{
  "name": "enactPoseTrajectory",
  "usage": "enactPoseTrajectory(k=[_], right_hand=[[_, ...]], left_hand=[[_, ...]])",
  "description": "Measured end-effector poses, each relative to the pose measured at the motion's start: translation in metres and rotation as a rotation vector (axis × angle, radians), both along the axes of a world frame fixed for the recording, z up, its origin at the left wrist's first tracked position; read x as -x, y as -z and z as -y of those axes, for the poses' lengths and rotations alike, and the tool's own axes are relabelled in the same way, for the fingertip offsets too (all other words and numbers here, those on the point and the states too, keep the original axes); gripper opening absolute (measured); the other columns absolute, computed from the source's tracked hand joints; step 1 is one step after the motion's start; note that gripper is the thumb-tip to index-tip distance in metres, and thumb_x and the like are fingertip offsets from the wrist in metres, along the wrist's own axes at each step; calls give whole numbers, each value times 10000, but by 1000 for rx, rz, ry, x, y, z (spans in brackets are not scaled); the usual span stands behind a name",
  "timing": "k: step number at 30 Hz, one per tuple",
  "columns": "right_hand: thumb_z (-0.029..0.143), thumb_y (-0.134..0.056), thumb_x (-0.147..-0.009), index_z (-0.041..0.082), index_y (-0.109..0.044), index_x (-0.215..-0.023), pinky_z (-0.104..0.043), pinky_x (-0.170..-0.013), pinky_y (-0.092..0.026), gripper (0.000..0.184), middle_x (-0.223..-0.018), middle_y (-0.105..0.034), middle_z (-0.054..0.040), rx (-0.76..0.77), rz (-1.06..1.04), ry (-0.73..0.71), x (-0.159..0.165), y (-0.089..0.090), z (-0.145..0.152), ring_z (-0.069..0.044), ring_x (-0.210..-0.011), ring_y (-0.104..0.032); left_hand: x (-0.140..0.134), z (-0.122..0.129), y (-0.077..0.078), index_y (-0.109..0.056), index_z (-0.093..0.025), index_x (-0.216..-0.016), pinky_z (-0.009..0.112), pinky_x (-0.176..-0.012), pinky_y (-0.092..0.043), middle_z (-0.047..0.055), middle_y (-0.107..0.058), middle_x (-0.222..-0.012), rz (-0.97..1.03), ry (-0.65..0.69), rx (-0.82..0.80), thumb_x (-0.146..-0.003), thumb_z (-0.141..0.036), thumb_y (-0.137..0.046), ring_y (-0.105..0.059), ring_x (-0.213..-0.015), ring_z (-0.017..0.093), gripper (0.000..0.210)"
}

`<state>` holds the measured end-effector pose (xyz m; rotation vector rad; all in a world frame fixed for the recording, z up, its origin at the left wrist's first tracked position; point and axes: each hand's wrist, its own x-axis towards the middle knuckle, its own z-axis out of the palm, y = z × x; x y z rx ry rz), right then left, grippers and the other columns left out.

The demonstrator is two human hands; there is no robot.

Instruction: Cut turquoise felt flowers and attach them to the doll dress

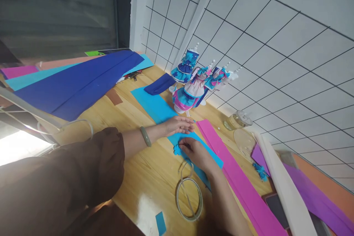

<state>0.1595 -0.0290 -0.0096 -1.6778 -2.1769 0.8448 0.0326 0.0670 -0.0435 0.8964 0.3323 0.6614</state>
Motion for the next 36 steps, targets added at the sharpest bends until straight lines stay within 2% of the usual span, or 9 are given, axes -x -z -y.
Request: enactPoseTrajectory(k=[7, 16, 22, 33, 36], right_hand=[[189, -419, -831, 173, -577, -756, -254, -655, -383, 176, -791, -598, -48, -69, 121, -10, 5, -1, 3, -159, -734, -542], [207, -370, -869, 156, -578, -814, -250, -676, -387, 221, -842, -596, -62, -41, 170, -15, 4, -4, 4, -158, -770, -546], [186, -465, -819, 164, -571, -784, -240, -678, -388, 114, -825, -581, -46, -53, 192, -11, 8, -3, 4, -149, -758, -538], [196, -357, -874, 153, -545, -761, -239, -622, -364, 223, -805, -572, -55, -42, 242, -18, 8, -7, 6, -137, -696, -526], [225, -427, -845, 158, -560, -778, -241, -627, -368, 163, -804, -571, -51, -31, 238, -27, 10, -7, 6, -143, -711, -526]], left_hand=[[1, 2, -2, -599, -120, -952, 367, -837, -436, 133, -649, -912, -23, 9, 3, -708, -225, -637, -617, -857, 197, 269], [1, 0, 0, -585, -117, -964, 357, -845, -435, 116, -657, -904, -24, 15, 19, -701, -213, -646, -619, -854, 176, 286], [-1, -1, 3, -588, -123, -967, 360, -836, -440, 119, -655, -920, -14, 17, 4, -709, -218, -639, -618, -864, 181, 280], [-1, -1, -1, -595, -114, -931, 365, -812, -452, 123, -656, -895, -36, 7, 35, -696, -209, -640, -628, -825, 183, 257], [-1, -1, 0, -594, -115, -929, 363, -807, -452, 119, -656, -888, -33, 8, 34, -698, -208, -637, -628, -823, 183, 253]])
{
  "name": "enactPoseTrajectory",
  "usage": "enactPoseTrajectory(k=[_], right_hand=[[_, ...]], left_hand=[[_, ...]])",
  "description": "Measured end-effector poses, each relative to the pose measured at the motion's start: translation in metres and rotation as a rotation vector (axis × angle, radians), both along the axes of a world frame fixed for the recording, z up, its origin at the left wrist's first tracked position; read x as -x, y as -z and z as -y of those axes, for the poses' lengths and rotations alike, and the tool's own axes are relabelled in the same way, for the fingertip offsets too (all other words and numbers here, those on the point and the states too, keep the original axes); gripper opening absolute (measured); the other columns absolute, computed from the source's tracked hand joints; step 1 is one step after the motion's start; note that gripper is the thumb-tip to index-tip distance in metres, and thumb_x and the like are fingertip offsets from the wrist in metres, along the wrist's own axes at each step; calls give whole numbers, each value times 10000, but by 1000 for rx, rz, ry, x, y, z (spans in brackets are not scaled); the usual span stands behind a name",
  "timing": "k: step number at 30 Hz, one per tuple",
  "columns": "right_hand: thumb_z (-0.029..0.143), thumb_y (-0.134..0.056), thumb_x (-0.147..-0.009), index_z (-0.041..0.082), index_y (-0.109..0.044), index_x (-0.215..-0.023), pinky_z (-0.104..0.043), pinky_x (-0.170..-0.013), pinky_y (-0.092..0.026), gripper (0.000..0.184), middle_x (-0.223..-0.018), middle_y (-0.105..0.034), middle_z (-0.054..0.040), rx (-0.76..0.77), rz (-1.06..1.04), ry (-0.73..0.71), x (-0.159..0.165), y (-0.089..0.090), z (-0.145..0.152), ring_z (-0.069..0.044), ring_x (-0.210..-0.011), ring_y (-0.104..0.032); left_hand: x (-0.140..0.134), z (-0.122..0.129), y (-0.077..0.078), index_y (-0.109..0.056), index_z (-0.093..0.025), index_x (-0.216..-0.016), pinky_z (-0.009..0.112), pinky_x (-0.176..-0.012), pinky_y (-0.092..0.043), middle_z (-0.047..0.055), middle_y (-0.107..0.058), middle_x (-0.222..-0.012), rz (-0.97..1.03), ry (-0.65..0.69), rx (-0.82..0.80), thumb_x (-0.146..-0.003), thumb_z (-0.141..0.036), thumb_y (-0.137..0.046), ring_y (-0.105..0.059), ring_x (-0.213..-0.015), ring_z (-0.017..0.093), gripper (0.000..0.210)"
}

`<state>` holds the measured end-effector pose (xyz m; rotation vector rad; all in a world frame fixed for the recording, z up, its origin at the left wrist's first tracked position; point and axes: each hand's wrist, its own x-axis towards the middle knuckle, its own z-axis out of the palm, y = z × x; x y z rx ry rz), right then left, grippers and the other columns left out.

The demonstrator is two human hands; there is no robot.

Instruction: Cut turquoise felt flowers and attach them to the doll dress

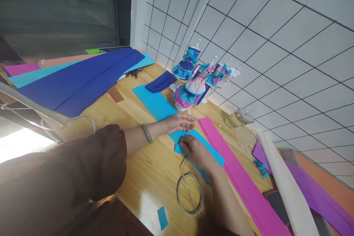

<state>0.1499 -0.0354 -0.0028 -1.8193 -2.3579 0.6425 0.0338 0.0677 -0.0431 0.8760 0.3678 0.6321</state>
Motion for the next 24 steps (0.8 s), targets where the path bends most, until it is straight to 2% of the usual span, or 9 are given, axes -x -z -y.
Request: enactPoseTrajectory(k=[3, 6, 14, 24], right_hand=[[204, -491, -806, 163, -561, -775, -237, -648, -374, 87, -822, -568, -48, -19, 2, 4, 2, 0, 0, -146, -742, -527], [162, -444, -825, 163, -554, -757, -234, -673, -376, 129, -823, -565, -47, -38, 0, -7, 2, 1, 0, -143, -764, -530], [185, -370, -865, 153, -550, -793, -242, -653, -380, 196, -837, -573, -62, -19, 18, -15, -1, 0, 1, -145, -742, -540], [177, -381, -858, 145, -585, -825, -260, -680, -394, 209, -867, -597, -73, -9, -12, 10, -1, 0, 2, -156, -770, -556]], left_hand=[[0, 0, 0, -594, -117, -928, 361, -806, -453, 117, -656, -889, -4, 1, -4, -698, -211, -635, -627, -826, 184, 252], [0, 0, 0, -594, -118, -925, 363, -806, -454, 114, -657, -887, -11, -1, -7, -700, -211, -633, -627, -829, 186, 247], [0, -1, -1, -592, -112, -929, 365, -805, -454, 117, -656, -888, -9, 7, -3, -705, -200, -625, -628, -826, 188, 244], [0, 0, -2, -597, -111, -921, 355, -790, -460, 115, -655, -876, -9, 11, 1, -689, -199, -646, -626, -822, 191, 253]])
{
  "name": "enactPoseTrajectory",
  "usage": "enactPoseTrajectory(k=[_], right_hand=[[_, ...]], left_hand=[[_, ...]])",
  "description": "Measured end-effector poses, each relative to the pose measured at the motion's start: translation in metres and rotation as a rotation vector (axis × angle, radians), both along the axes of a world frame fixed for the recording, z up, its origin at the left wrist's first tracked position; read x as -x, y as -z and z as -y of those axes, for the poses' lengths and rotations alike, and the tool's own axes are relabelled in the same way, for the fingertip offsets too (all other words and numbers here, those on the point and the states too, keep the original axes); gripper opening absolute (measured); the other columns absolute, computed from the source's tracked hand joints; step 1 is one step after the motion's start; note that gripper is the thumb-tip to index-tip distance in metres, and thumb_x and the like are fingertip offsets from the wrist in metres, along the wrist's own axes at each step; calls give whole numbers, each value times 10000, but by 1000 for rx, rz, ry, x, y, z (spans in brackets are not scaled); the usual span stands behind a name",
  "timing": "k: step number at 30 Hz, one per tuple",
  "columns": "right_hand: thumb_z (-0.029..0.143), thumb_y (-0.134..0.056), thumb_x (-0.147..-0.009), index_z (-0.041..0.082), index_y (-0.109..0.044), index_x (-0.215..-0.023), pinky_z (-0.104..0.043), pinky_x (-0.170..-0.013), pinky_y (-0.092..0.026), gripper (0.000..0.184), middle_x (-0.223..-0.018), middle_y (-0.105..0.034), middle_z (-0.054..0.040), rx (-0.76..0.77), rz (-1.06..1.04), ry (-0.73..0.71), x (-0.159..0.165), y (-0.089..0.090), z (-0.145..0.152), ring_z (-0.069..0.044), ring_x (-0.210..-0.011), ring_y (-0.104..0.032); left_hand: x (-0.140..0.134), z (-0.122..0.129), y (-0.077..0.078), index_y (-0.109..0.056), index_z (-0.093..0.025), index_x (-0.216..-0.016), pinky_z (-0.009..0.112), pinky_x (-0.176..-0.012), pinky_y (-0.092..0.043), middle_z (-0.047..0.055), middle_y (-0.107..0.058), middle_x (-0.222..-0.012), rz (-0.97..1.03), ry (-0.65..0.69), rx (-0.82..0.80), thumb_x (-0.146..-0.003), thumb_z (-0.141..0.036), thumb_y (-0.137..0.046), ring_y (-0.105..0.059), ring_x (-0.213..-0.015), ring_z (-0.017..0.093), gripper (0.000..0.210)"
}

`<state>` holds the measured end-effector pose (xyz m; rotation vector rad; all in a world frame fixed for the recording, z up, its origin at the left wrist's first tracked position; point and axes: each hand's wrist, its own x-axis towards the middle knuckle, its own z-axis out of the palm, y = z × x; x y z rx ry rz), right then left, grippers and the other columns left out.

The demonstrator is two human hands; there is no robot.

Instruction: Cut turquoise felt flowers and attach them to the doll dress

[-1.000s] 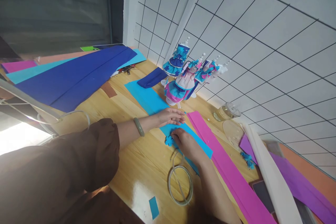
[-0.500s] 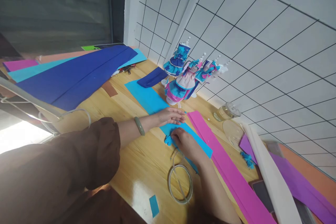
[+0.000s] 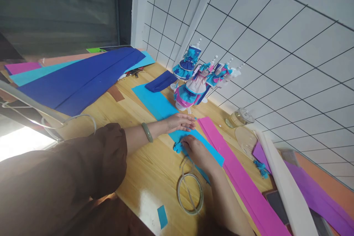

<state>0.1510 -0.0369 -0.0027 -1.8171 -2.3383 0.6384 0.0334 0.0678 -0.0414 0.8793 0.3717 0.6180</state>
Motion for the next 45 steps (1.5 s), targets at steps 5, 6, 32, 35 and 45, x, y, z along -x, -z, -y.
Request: enactPoseTrajectory(k=[5, 6, 32, 35, 45], right_hand=[[167, -441, -829, 158, -590, -935, -262, -682, -410, 183, -881, -622, -54, 21, -81, 13, -1, -7, 3, -155, -781, -565], [171, -458, -821, 156, -586, -943, -264, -682, -413, 177, -894, -621, -56, 13, -82, 25, -1, -8, 3, -158, -787, -566], [78, -454, -791, 164, -644, -701, -217, -630, -402, 227, -759, -605, -54, -54, 147, -141, 19, -10, 7, -134, -693, -566], [90, -460, -796, 167, -645, -725, -217, -638, -400, 212, -769, -605, -51, -69, 148, -152, 19, -10, 8, -133, -702, -566], [131, -463, -818, 175, -658, -770, -251, -629, -400, 205, -797, -620, -68, -103, 251, -202, 18, -6, 10, -161, -705, -577]], left_hand=[[0, 0, -1, -596, -113, -917, 348, -791, -457, 115, -657, -874, -1, 6, 7, -688, -188, -645, -629, -808, 178, 246], [1, 0, -2, -596, -113, -918, 350, -794, -455, 116, -657, -877, -2, 7, 5, -690, -189, -643, -629, -809, 178, 245], [0, 0, 2, -601, -118, -918, 343, -779, -455, 120, -657, -876, 7, 2, -3, -688, -210, -647, -628, -815, 179, 253], [0, 0, 3, -601, -115, -923, 343, -779, -454, 123, -655, -886, 17, 5, -8, -693, -211, -642, -626, -821, 181, 253], [0, 0, 3, -605, -115, -923, 338, -777, -456, 126, -654, -895, 13, 5, -1, -689, -218, -647, -625, -824, 180, 259]])
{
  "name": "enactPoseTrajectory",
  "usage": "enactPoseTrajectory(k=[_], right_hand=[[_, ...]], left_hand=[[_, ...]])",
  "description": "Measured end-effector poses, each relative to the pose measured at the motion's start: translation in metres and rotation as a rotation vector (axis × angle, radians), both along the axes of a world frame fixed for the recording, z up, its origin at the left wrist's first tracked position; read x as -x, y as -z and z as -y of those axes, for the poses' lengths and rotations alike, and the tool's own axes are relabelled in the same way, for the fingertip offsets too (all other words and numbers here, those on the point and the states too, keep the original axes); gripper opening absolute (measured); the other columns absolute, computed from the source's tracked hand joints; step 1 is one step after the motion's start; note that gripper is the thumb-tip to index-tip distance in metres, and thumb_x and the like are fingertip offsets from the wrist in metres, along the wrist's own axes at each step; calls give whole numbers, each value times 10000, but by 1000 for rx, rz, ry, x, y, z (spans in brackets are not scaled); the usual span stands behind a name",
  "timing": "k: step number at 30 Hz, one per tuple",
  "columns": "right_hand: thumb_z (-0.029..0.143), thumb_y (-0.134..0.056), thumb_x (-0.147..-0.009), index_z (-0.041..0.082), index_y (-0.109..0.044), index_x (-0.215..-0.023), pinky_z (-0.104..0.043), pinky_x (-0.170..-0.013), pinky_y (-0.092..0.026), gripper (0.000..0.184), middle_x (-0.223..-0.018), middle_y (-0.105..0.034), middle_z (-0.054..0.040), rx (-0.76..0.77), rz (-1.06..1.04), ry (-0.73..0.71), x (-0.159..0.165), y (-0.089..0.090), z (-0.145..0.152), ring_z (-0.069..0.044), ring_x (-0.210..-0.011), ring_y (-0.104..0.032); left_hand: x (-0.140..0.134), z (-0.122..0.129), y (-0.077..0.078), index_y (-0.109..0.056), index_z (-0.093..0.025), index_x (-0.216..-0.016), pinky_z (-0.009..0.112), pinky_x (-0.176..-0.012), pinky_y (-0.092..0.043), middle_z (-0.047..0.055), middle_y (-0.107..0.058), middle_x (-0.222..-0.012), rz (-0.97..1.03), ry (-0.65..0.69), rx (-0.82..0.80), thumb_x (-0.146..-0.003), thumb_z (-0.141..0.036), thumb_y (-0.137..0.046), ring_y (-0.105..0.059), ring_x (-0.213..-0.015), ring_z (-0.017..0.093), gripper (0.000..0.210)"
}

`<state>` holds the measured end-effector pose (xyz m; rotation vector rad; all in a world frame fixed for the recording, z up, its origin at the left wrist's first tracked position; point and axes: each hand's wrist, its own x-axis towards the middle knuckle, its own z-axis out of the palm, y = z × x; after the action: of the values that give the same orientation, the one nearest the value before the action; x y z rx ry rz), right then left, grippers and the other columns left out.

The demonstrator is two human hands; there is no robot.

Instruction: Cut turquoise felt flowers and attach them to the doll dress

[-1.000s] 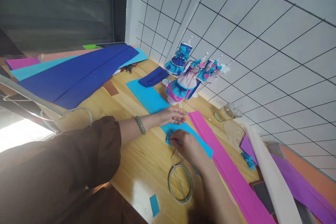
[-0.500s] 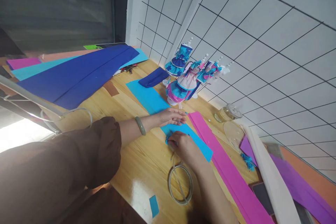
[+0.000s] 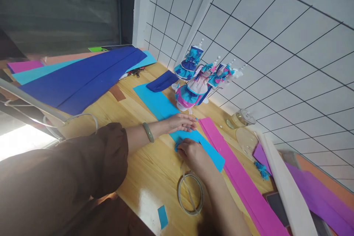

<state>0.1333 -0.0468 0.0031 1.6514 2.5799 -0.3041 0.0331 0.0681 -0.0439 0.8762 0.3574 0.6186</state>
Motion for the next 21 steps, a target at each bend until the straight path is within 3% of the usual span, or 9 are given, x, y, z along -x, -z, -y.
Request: enactPoseTrajectory(k=[14, 21], right_hand=[[110, -418, -839, 179, -623, -774, -222, -662, -411, 226, -840, -615, -41, 61, -143, 20, -3, -8, 2, -135, -753, -573], [122, -454, -833, 181, -643, -815, -227, -687, -408, 199, -861, -616, -55, 47, -96, 0, -5, 0, 0, -145, -780, -578]], left_hand=[[0, 0, -1, -600, -116, -925, 340, -777, -455, 116, -656, -883, 3, 13, -1, -700, -209, -632, -625, -819, 176, 246], [0, 0, 0, -601, -113, -928, 343, -775, -453, 124, -654, -884, 12, 14, -3, -693, -217, -642, -625, -817, 180, 260]])
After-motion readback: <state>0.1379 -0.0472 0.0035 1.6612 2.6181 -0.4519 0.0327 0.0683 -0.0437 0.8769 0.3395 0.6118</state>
